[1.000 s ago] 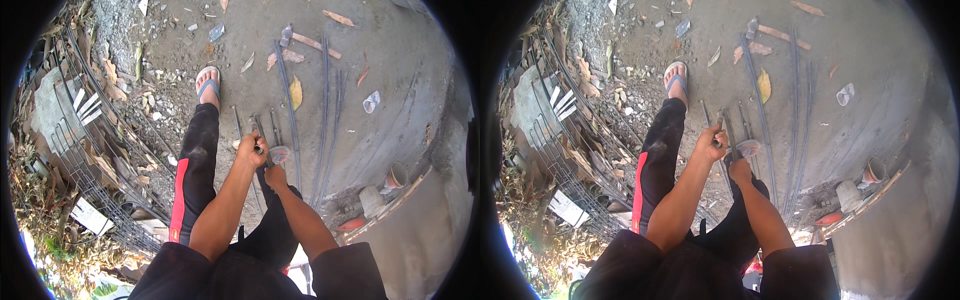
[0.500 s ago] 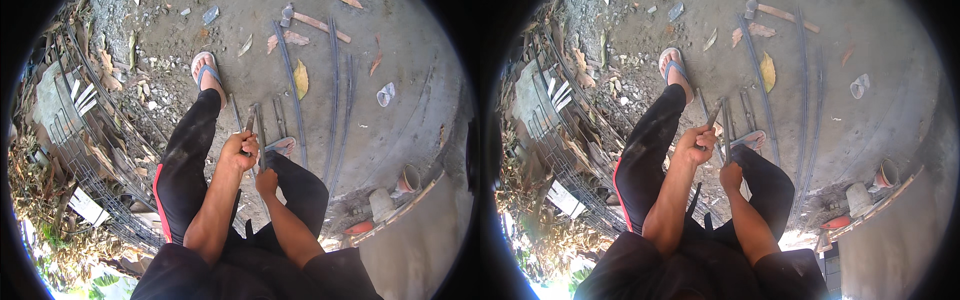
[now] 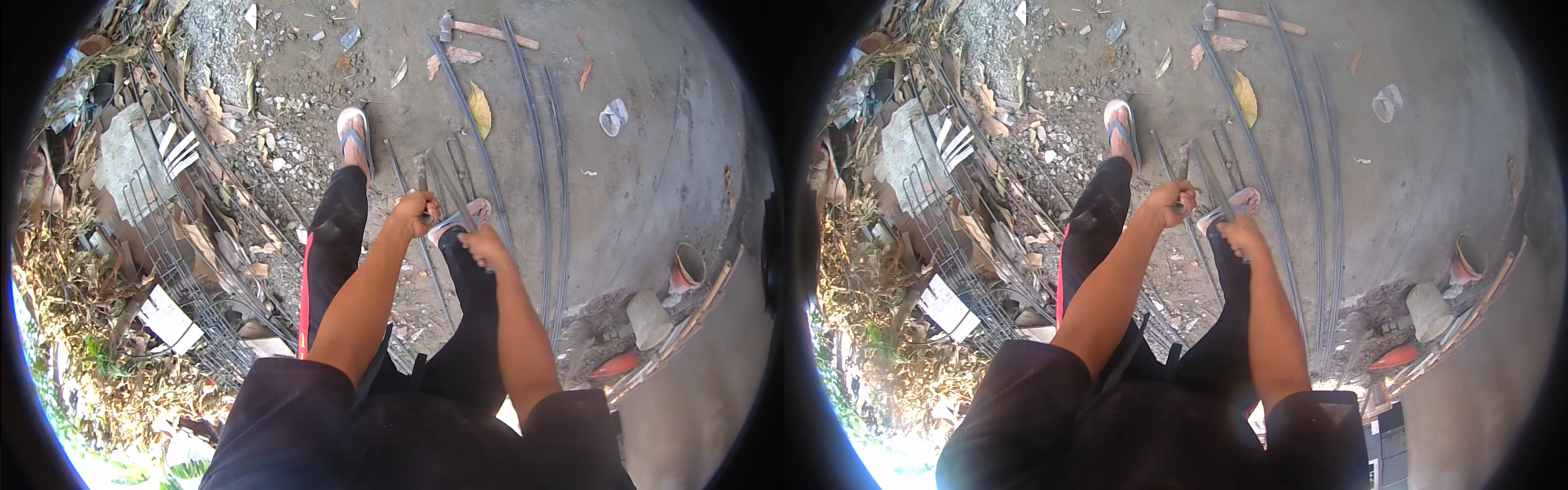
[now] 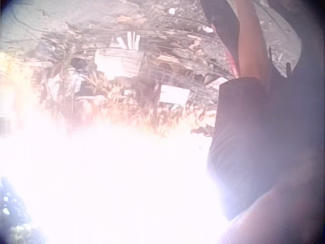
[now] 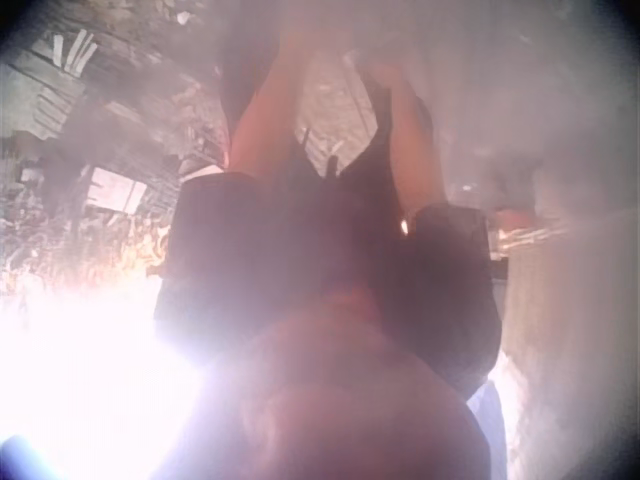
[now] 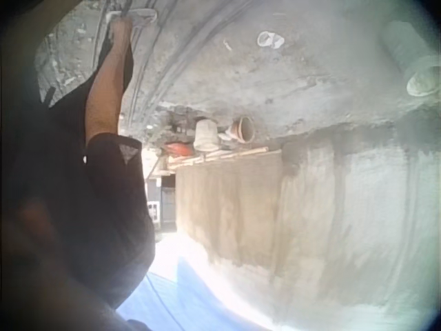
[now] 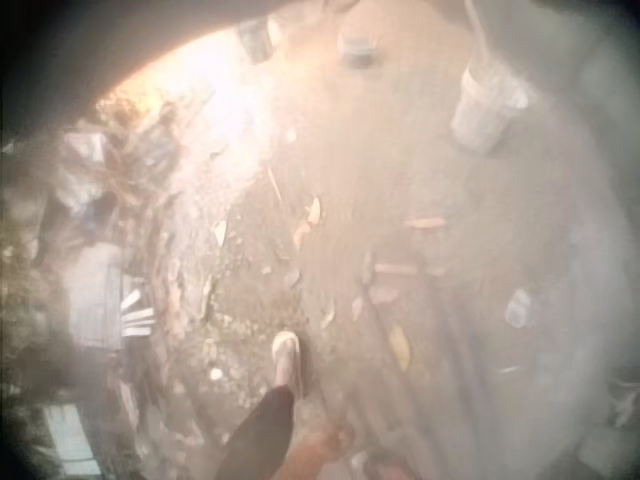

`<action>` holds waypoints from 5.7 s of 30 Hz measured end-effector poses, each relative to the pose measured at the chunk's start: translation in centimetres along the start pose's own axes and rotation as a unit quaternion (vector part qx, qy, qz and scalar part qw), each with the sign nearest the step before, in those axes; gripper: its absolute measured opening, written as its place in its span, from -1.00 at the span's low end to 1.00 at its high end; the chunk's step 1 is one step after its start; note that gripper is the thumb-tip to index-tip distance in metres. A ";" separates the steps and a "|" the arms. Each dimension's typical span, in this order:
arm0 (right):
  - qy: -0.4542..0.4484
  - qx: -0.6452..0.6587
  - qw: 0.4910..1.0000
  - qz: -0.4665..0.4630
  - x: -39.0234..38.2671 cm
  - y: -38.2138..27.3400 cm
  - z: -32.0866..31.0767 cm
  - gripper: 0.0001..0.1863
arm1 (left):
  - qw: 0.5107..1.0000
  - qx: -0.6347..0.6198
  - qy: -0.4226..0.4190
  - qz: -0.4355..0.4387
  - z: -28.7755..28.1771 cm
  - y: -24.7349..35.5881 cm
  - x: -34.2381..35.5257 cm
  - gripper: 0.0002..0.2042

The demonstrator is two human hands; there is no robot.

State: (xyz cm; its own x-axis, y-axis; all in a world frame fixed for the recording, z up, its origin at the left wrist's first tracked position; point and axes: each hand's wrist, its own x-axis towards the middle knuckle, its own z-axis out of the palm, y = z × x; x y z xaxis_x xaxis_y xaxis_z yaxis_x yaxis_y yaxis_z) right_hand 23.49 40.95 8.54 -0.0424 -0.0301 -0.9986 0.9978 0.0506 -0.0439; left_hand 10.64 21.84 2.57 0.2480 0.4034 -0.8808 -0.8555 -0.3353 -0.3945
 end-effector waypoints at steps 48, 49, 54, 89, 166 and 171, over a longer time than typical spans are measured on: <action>-0.212 0.934 0.285 0.024 7.6 19.5 22.4 -0.70 | 0.405 0.777 0.263 0.403 -31.2 -2.4 -37.3 -0.75; -0.202 0.937 0.284 0.018 7.9 20.0 21.2 -0.71 | 0.379 0.794 0.238 0.412 -30.8 -2.5 -36.9 -0.67; 0.017 0.819 0.557 -0.134 0.8 19.5 17.5 -0.74 | 0.328 0.814 0.265 0.399 -27.9 -4.0 -36.9 -0.67; 0.049 0.548 0.834 0.029 -20.9 16.0 45.3 -0.63 | 0.807 0.485 0.225 0.250 -18.4 3.3 -28.5 -0.65; 0.542 -0.079 0.785 -0.289 28.6 22.6 34.4 -0.78 | 0.558 0.403 -0.286 0.667 -17.5 12.6 -6.9 -0.62; 0.562 -0.093 0.748 -0.339 29.7 22.7 35.7 -0.80 | 0.538 0.471 -0.315 0.624 -17.0 11.3 -6.9 -0.61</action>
State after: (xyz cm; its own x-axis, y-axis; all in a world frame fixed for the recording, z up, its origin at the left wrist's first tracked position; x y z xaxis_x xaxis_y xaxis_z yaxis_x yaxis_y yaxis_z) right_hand 46.72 5.61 -21.15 -0.6574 0.7419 -0.1319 0.7064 0.5458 -0.4507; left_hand 7.03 0.77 -0.29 -0.7366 0.6722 0.0748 -0.1010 -0.2188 0.9705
